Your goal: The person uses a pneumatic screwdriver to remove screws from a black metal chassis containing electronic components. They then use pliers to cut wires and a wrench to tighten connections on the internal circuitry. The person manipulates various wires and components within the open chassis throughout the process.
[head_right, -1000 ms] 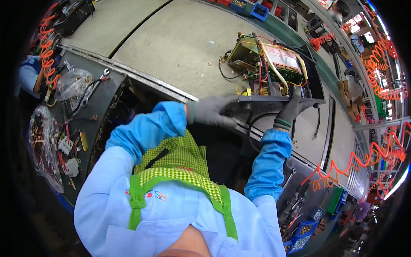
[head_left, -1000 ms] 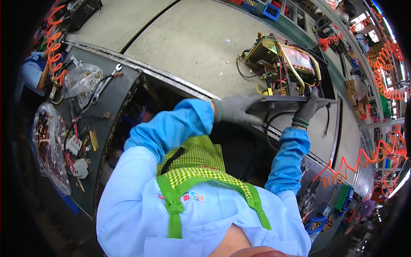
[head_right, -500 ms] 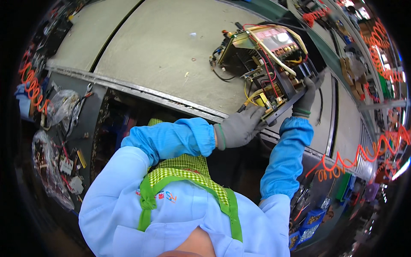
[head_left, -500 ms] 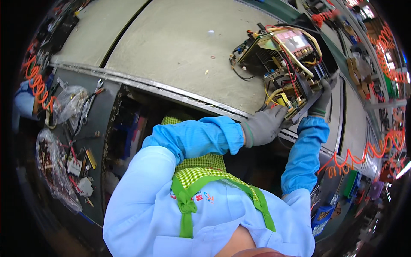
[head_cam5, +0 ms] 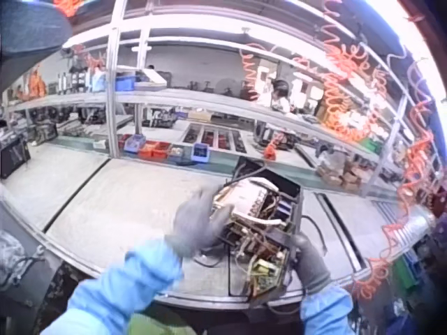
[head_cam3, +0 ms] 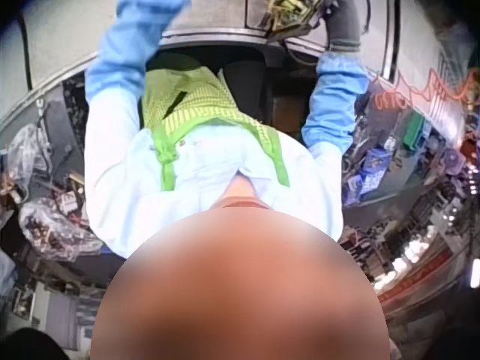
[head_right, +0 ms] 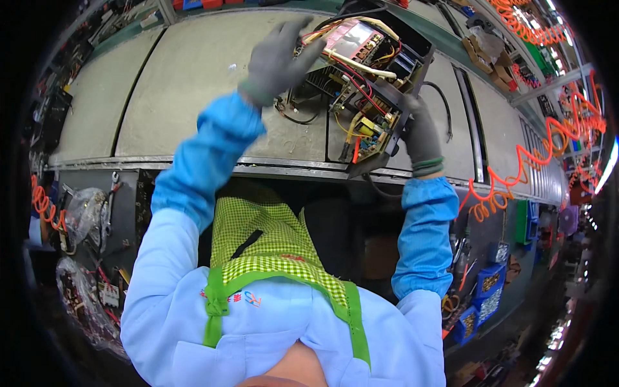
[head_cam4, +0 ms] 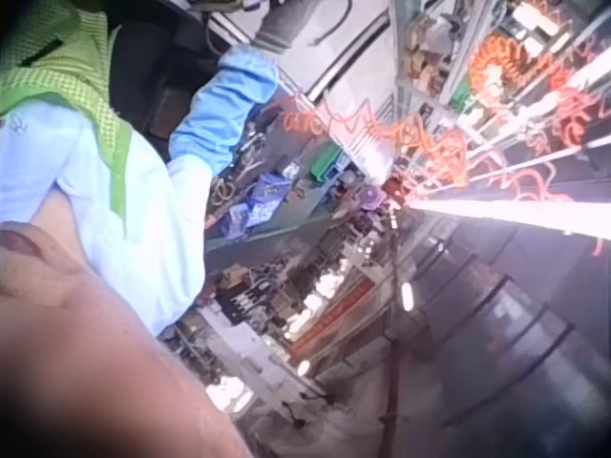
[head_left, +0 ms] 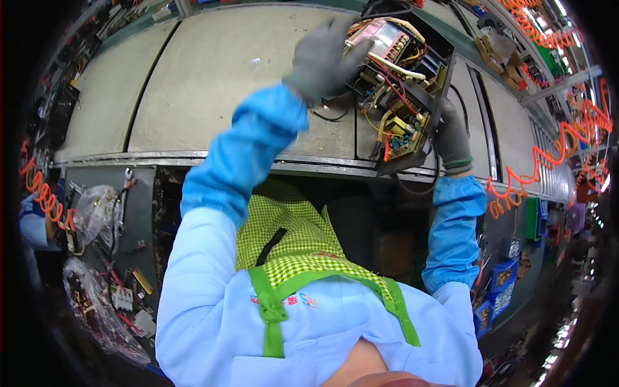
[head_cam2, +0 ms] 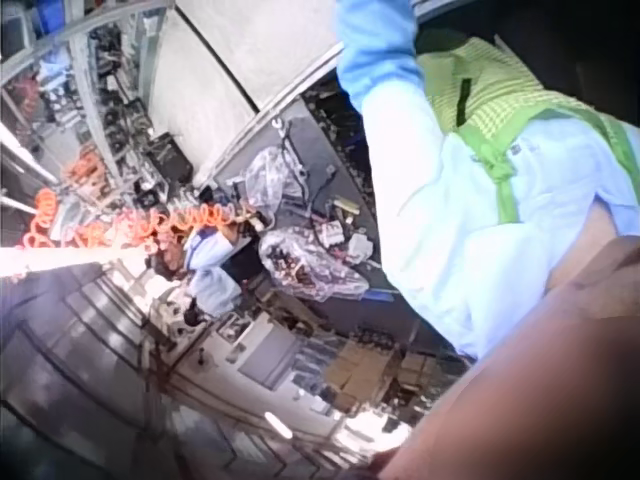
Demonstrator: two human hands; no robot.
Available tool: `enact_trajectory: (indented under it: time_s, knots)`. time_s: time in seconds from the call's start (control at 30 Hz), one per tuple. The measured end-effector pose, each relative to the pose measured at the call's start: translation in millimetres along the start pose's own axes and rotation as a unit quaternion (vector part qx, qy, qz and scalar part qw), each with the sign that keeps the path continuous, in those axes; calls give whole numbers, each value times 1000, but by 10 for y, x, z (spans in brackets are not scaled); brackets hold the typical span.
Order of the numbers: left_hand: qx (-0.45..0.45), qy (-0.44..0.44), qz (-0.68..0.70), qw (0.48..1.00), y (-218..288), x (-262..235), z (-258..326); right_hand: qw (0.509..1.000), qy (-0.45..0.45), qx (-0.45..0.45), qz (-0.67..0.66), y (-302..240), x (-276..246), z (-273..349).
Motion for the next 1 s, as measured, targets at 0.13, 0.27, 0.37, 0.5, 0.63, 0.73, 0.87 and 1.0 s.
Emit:
enact_trajectory:
  time_s: [0.13,0.27,0.37,0.5,0.63,0.73,0.87,1.0]
  knots:
    - [11,-402,-161,902,-452,1315,-334,995,29,-95,14,-66,371,277]
    - [166,-502,-287,798,-1368,2334,-333,986,41,-146,62,20,580,629]
    - [156,-543,-170,808,-1795,2410,-233,992,23,-118,36,102,687,626]
    - [-183,-526,2,831,-849,1889,-189,987,74,-133,53,63,323,639]
    - [-170,-561,28,810,-745,1621,-88,990,38,-122,60,71,482,655]
    - [-121,-517,-66,845,-924,1593,-166,992,-6,-129,5,68,633,692]
    - [-68,-524,-187,828,-454,932,62,991,-20,-129,-35,78,384,776]
    - [-130,-420,-206,874,-684,511,402,992,-80,-92,-19,48,533,883]
Point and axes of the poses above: each hand's wrist, its own z-axis away from the middle knuckle, its own x-axis out of the palm, y = z × x, the point moved 9 cm from there along -z, towards the middle knuckle, and after that the axes turned 13 degrees about -z, right-handed, at the moved point
